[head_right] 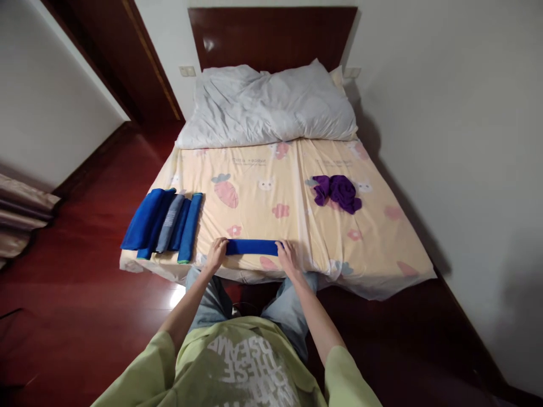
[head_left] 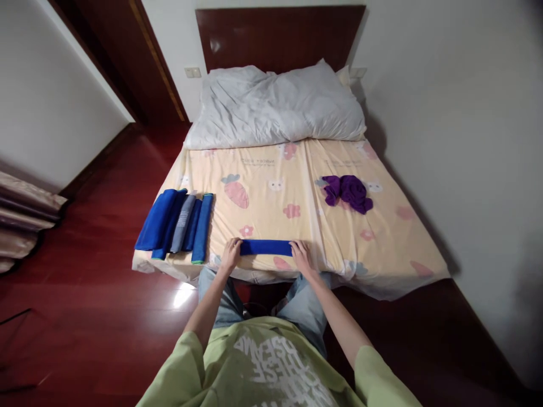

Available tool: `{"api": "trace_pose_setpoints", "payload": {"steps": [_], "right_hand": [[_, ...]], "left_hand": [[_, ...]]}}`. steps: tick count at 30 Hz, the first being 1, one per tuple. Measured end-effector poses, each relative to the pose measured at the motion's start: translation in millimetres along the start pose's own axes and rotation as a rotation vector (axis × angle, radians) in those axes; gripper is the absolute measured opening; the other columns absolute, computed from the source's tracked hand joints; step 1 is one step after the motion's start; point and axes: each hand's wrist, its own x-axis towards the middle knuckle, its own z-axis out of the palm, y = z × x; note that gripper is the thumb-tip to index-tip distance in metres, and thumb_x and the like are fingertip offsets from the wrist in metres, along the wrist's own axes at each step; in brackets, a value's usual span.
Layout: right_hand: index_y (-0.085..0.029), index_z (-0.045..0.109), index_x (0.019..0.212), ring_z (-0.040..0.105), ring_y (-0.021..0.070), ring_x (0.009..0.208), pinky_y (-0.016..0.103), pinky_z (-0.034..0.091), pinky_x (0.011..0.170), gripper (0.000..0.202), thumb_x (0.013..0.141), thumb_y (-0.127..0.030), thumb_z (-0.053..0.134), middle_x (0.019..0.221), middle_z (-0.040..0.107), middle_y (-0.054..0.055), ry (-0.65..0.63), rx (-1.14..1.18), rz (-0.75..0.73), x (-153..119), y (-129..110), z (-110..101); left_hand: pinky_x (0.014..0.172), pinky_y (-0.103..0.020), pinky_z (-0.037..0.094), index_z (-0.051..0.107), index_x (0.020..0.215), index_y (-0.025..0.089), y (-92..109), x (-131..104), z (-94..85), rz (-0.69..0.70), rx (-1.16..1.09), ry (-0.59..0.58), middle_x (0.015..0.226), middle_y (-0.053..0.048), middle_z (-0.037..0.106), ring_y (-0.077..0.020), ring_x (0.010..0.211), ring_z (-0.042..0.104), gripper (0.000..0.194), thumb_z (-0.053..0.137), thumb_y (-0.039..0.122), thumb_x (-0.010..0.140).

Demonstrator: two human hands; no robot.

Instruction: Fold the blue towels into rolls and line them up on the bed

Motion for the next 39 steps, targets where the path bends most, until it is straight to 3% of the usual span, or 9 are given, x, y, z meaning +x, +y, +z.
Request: {"api": "trace_pose_setpoints", "payload": {"steps": [2,7,13,19,25,29,33,36,39], "right_hand": [[-0.022,0.071,0.122,0.061,0.0303,0.121,0.049,0.045,0.105,0.040,0.097,-0.018,0.041,0.127,0.069,0.012,-0.111,-0.030,-0.124,-5,0,-6],[-0.019,0.065,0.134,0.056,0.0331,0.129,0.050,0.044,0.107,0.043,0.093,-0.023,0.053,0.139,0.063,0.014,-0.198,-0.141,-0.223,-12,10,-11],[-0.014,0.064,0.129,0.060,0.0289,0.119,0.042,0.046,0.102,0.043,0.089,-0.007,0.050,0.125,0.068,0.015,-0.266,-0.343,-0.346,6,13,-13],[-0.016,0.066,0.119,0.063,0.0262,0.105,0.038,0.049,0.094,0.042,0.085,0.001,0.047,0.111,0.070,0.013,-0.315,-0.445,-0.474,43,9,-28],[-0.015,0.068,0.115,0.060,0.0288,0.111,0.039,0.050,0.094,0.042,0.085,0.004,0.045,0.116,0.068,0.015,-0.350,-0.482,-0.676,129,-30,-29],[-0.014,0.068,0.116,0.057,0.0298,0.112,0.040,0.048,0.095,0.041,0.087,0.003,0.044,0.118,0.066,0.016,-0.365,-0.460,-0.822,217,-95,7],[-0.013,0.067,0.118,0.055,0.0298,0.111,0.041,0.047,0.097,0.037,0.091,0.001,0.044,0.118,0.065,0.017,-0.349,-0.424,-0.965,302,-179,71],[-0.013,0.065,0.117,0.054,0.0279,0.111,0.040,0.046,0.095,0.036,0.092,0.002,0.044,0.118,0.064,0.016,-0.345,-0.417,-1.059,345,-233,122],[-0.014,0.064,0.114,0.055,0.0266,0.110,0.039,0.048,0.093,0.034,0.091,0.003,0.045,0.116,0.064,0.016,-0.390,-0.382,-1.126,369,-267,164]], "left_hand": [[0.107,-0.044,0.048,0.066,0.118,0.019,-1,-4,-3.1,0.123,0.013,-0.088,0.126,-0.015,0.067,-0.0267,0.122,0.061,0.030,0.047,0.017,0.096],[0.111,-0.045,0.043,0.060,0.133,0.017,-4,-6,-10.7,0.187,0.146,-0.237,0.143,-0.017,0.058,-0.0308,0.134,0.053,0.045,0.060,0.018,0.088],[0.102,-0.041,0.043,0.059,0.130,0.015,-2,6,-20.4,0.276,0.262,-0.324,0.134,-0.017,0.062,-0.0265,0.122,0.058,0.040,0.048,0.006,0.092],[0.090,-0.038,0.041,0.062,0.126,0.009,-9,2,-40.6,0.395,0.207,-0.267,0.117,-0.016,0.068,-0.0241,0.100,0.059,0.034,0.038,0.007,0.100],[0.091,-0.039,0.045,0.059,0.132,0.013,-30,-46,-71.8,0.483,0.171,-0.076,0.118,-0.015,0.067,-0.0233,0.102,0.058,0.036,0.038,0.011,0.104],[0.100,-0.048,0.046,0.054,0.138,0.017,-53,-77,-97.5,0.476,0.209,0.096,0.117,-0.013,0.068,-0.0229,0.107,0.060,0.040,0.039,0.007,0.102],[0.105,-0.051,0.048,0.051,0.142,0.018,-83,-92,-121.4,0.433,0.215,0.202,0.113,-0.012,0.070,-0.0214,0.106,0.063,0.042,0.037,0.009,0.104],[0.105,-0.050,0.050,0.050,0.145,0.017,-110,-95,-134.5,0.359,0.231,0.251,0.108,-0.011,0.070,-0.0208,0.102,0.064,0.043,0.039,0.009,0.103],[0.101,-0.047,0.052,0.050,0.144,0.016,-135,-94,-142.5,0.289,0.262,0.256,0.105,-0.010,0.070,-0.0209,0.097,0.064,0.043,0.043,0.009,0.102]]}}
